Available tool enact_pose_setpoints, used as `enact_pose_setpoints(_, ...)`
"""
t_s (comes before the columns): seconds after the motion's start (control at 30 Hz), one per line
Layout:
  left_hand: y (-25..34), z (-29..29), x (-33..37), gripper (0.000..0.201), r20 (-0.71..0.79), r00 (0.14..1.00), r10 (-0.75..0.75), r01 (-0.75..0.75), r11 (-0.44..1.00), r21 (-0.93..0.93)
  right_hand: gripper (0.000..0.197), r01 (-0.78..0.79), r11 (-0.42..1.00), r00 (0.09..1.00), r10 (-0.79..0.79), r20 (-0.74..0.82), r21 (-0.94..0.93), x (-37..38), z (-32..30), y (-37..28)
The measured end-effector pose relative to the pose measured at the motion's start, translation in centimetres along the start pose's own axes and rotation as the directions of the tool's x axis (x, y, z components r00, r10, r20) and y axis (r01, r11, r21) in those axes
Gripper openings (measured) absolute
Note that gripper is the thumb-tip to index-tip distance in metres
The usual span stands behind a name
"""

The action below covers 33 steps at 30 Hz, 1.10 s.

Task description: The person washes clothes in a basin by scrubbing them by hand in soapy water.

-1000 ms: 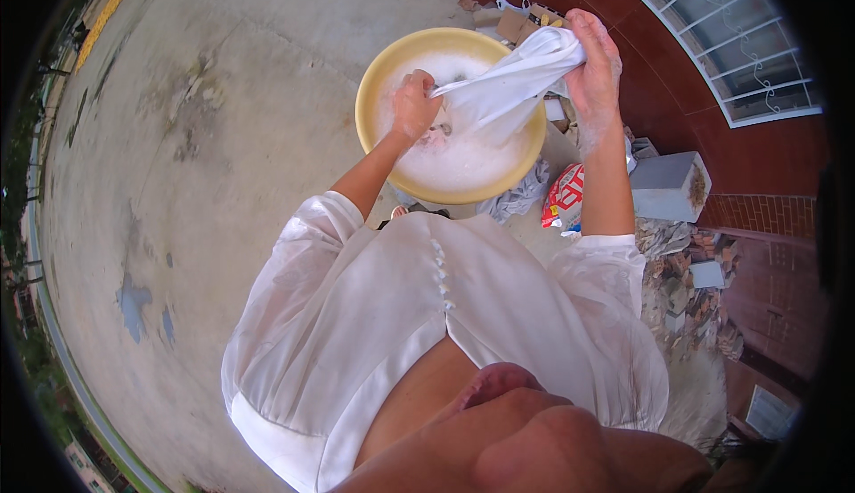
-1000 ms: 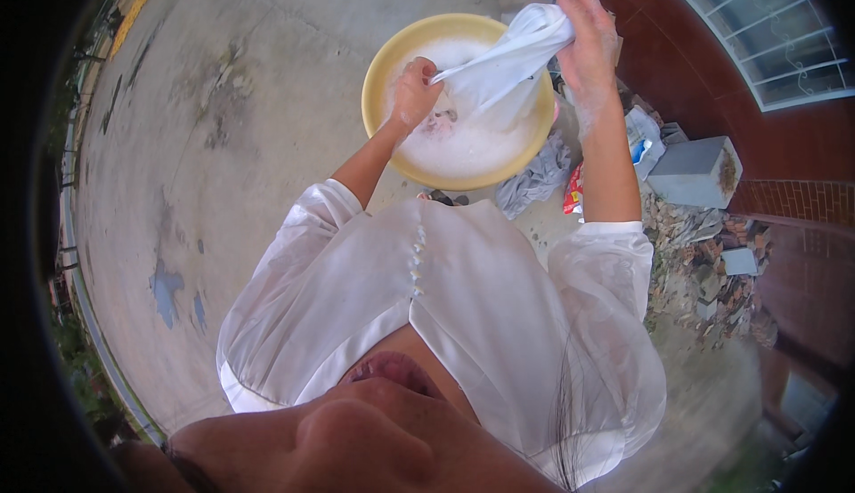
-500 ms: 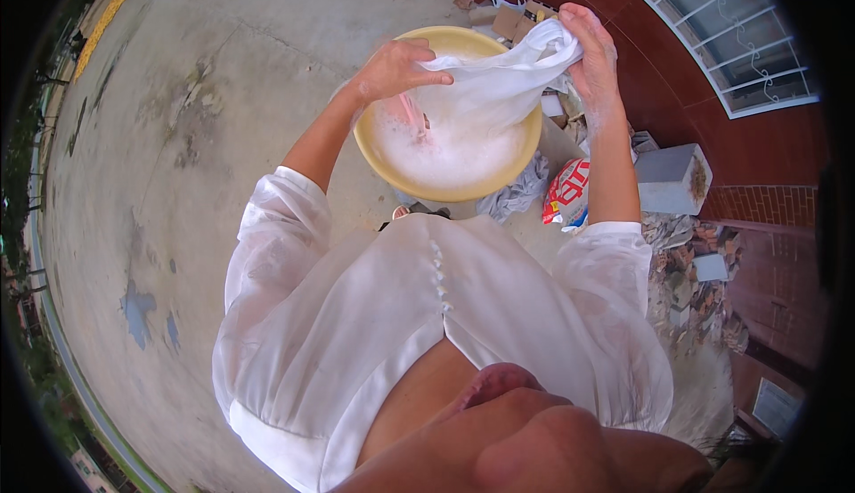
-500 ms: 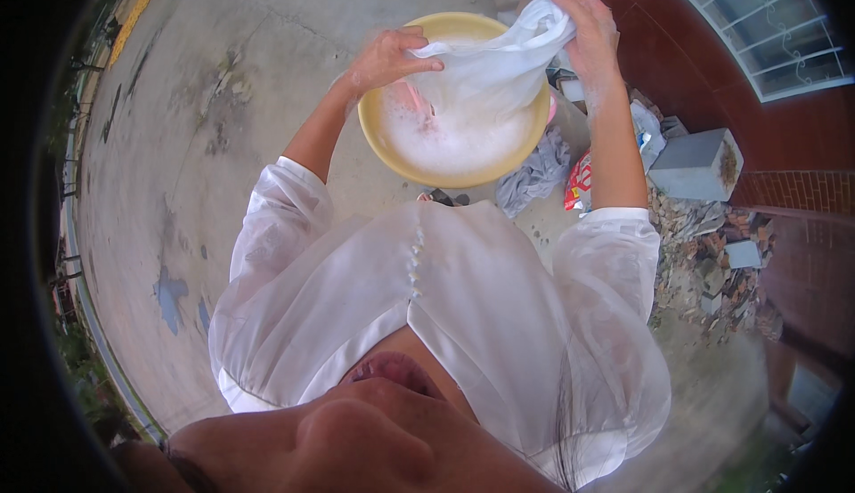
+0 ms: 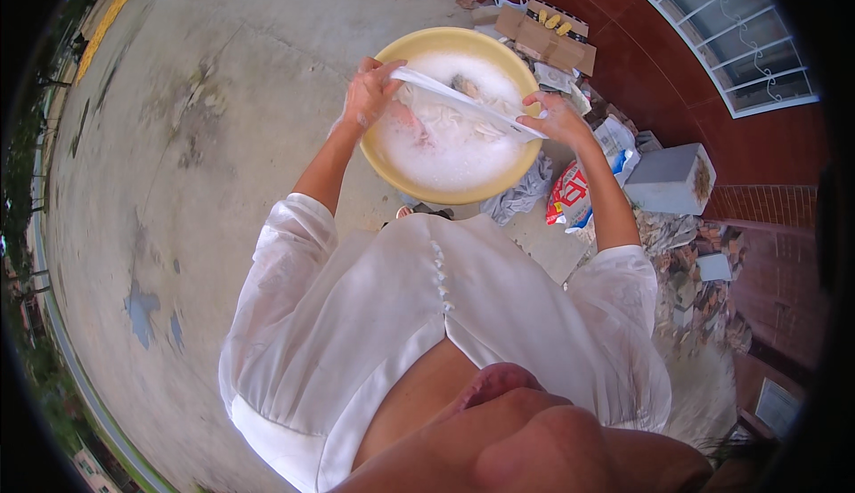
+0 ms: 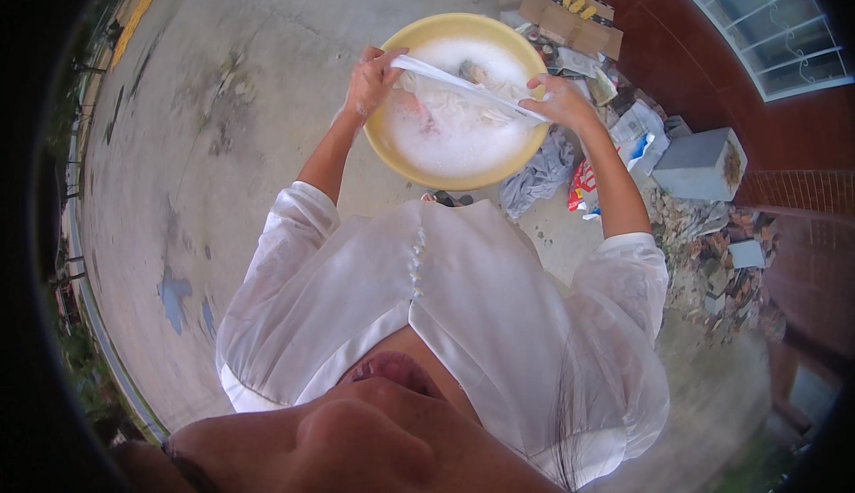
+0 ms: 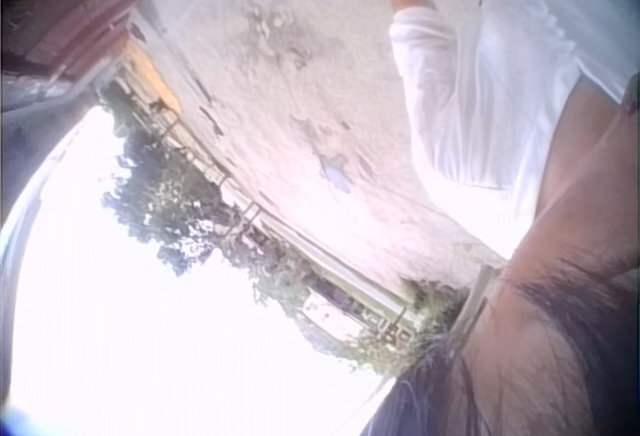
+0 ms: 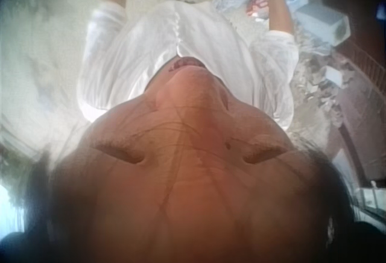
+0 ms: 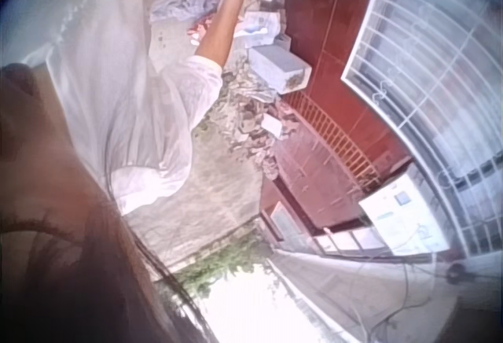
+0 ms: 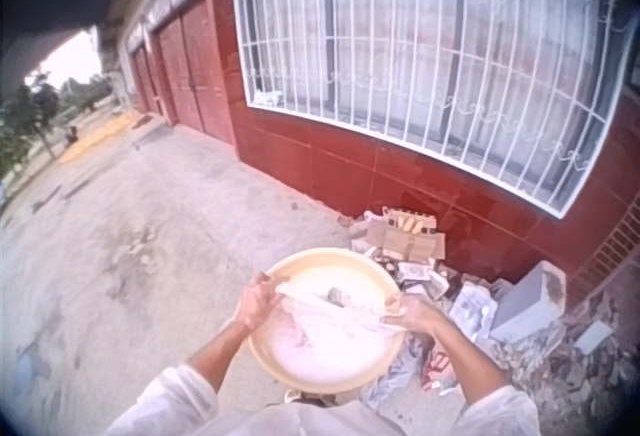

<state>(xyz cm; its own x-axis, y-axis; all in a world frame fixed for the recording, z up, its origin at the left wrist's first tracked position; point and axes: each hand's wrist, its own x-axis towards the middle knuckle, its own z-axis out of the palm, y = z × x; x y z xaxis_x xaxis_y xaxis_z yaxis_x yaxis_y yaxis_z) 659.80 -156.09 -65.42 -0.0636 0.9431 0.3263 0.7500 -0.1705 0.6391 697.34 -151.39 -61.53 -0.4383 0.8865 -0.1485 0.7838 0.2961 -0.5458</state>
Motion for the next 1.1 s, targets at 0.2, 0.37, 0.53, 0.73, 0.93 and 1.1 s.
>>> enact_pose_setpoints(0.2, -1.3, 1.6, 1.6, 0.028, 0.312, 0.936, 0.163, 0.037, 0.836, -0.547, 0.028, -0.002, 0.982, 1.0, 0.007, 0.026, -0.191, 3.6, 2.0, 3.8)
enact_pose_setpoints(0.37, -6.1, 2.0, 3.3, 0.019, 0.508, 0.836, 0.21, 0.153, 0.799, -0.581, 0.02, -0.054, 0.905, 0.971, 0.145, -0.187, 0.422, 10.0, 1.6, 2.1)
enact_pose_setpoints(0.53, -5.4, -1.9, 5.4, 0.026, 0.896, 0.375, 0.239, -0.051, 0.97, -0.238, 0.02, 0.262, 0.2, 0.889, 0.331, -0.317, 0.944, 14.2, 1.4, 0.2)
enact_pose_setpoints(0.73, -6.3, -4.5, 2.3, 0.024, 0.374, 0.77, 0.517, -0.16, 0.724, -0.671, 0.015, 0.276, 0.185, 0.907, 0.276, -0.319, 0.943, 13.7, 5.0, -0.7)
enact_pose_setpoints(0.93, -7.3, -8.7, -1.7, 0.026, 0.299, 0.945, 0.135, 0.13, 0.683, -0.719, 0.014, -0.017, 0.356, 0.943, 0.317, -0.103, 0.934, 7.0, 10.3, -5.1)
enact_pose_setpoints(1.1, -5.7, -13.7, -0.5, 0.024, 0.333, 0.852, 0.404, -0.283, 0.89, -0.356, 0.03, -0.033, 0.99, 0.985, 0.056, -0.165, 0.137, 5.4, 10.6, -9.2)
